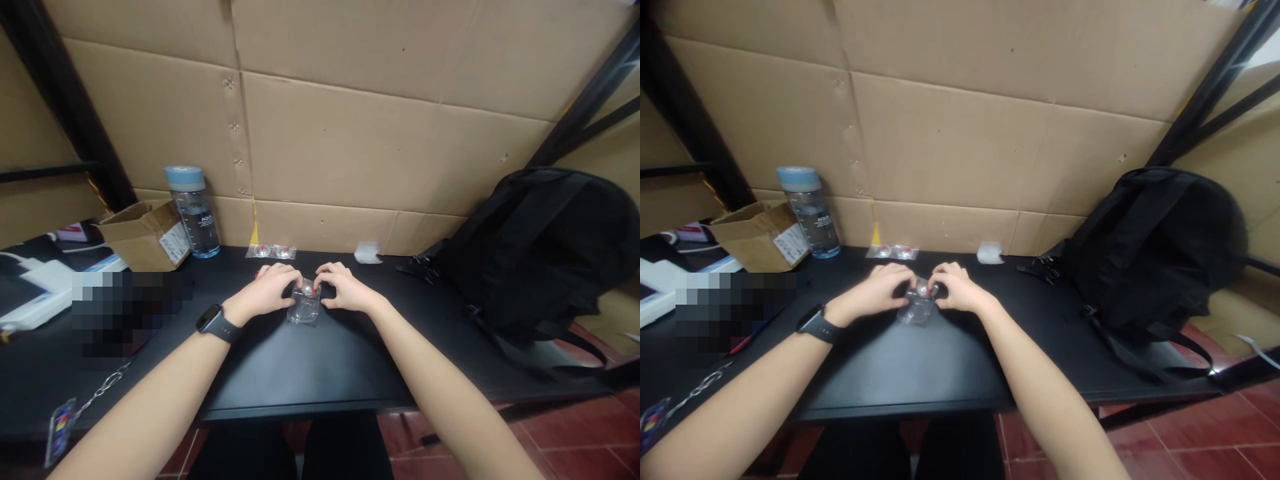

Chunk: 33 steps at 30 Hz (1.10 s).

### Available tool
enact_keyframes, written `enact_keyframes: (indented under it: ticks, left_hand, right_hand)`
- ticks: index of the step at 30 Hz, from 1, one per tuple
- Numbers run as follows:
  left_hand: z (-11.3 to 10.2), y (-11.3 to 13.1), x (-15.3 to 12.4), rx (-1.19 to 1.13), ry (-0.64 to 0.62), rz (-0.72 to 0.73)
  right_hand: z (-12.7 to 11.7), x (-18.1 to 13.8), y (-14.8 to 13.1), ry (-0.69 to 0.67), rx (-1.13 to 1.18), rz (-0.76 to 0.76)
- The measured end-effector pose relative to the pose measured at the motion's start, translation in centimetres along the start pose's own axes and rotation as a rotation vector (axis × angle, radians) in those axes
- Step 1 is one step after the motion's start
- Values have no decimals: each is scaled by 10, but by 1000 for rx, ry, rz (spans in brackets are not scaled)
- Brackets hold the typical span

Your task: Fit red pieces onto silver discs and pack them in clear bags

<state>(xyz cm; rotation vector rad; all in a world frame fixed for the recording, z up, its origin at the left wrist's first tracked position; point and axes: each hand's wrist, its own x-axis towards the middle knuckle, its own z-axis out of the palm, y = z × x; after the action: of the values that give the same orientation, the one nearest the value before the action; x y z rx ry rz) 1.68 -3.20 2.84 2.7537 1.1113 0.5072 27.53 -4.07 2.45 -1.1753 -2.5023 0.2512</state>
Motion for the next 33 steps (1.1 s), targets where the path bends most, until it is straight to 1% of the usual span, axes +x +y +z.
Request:
enact_keyframes:
  ticks: [3,7,12,15,19,22,25,27,31,33]
  left_hand:
    - [3,-1,2,17,11,12]
    - [3,-5,3,26,30,-11]
    - [0,-10,2,12,26,1]
    - [1,-12,2,-2,10,20]
    - [1,-12,2,-2,-2,36]
    - [-3,-8,3,-52,17,47]
    - [-7,-4,4,-172,69,41]
    - [-7,-3,6,-266,134,-5]
    - [-1,-4,11,-405,299,-91]
    - [1,-5,11,-408,370,-106]
  right_hand:
    - [4,0,-5,3,10,0]
    - [6,0,-10,-24,-12,-15]
    - [8,2,-13,28,-15,-26]
    - [9,2,-17,29,11,-52]
    - [2,1,-20,15,19,-57]
    - [-7,-1,-18,56,34,-34]
    - [-15,-2,-14,136,60,1]
    - [-17,0,-10,194,99,28]
    - [-12,5,-1,278,257,111]
    - [-7,7,1,317,307,154]
